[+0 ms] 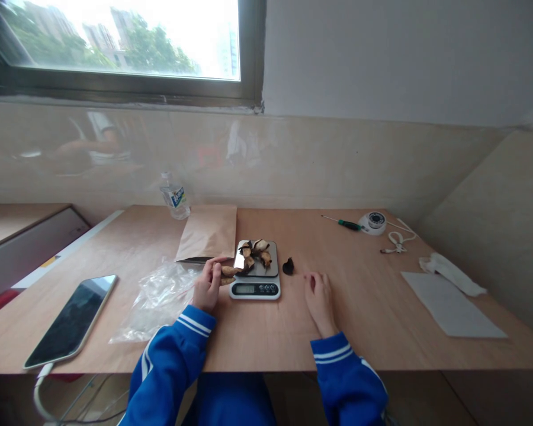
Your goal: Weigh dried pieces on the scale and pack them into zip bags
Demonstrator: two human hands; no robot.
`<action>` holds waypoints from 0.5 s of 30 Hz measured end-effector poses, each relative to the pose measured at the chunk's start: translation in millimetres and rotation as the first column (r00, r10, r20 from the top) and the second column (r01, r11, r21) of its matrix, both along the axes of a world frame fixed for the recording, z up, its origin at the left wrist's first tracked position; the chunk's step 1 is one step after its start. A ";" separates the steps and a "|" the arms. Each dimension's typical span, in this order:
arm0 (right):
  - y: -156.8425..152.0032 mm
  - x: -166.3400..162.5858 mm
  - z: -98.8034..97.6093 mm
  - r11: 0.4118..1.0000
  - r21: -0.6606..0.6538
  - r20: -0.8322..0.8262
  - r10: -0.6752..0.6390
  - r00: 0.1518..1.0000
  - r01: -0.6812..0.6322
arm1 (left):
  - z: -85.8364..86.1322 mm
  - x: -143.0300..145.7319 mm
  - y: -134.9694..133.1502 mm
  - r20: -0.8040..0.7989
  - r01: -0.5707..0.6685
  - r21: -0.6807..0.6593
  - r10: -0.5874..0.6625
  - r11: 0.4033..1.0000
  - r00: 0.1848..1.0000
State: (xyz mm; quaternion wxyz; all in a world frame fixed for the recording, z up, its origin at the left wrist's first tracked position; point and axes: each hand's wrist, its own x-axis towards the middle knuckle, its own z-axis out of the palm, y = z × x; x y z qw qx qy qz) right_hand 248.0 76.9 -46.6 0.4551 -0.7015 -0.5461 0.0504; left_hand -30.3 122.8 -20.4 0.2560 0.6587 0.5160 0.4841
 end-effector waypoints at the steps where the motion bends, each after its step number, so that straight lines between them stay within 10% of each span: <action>1: -4.1 4.7 -5.5 1.000 -0.020 0.004 0.021 1.000 -0.021 | -0.2 0.2 0.1 -0.015 0.008 -0.003 -0.008 1.000 1.000; 15: -5.0 -1.3 -5.4 0.995 -0.011 0.128 0.096 0.987 -0.096 | 4.1 1.3 -2.1 -0.071 -0.009 0.016 0.011 1.000 0.997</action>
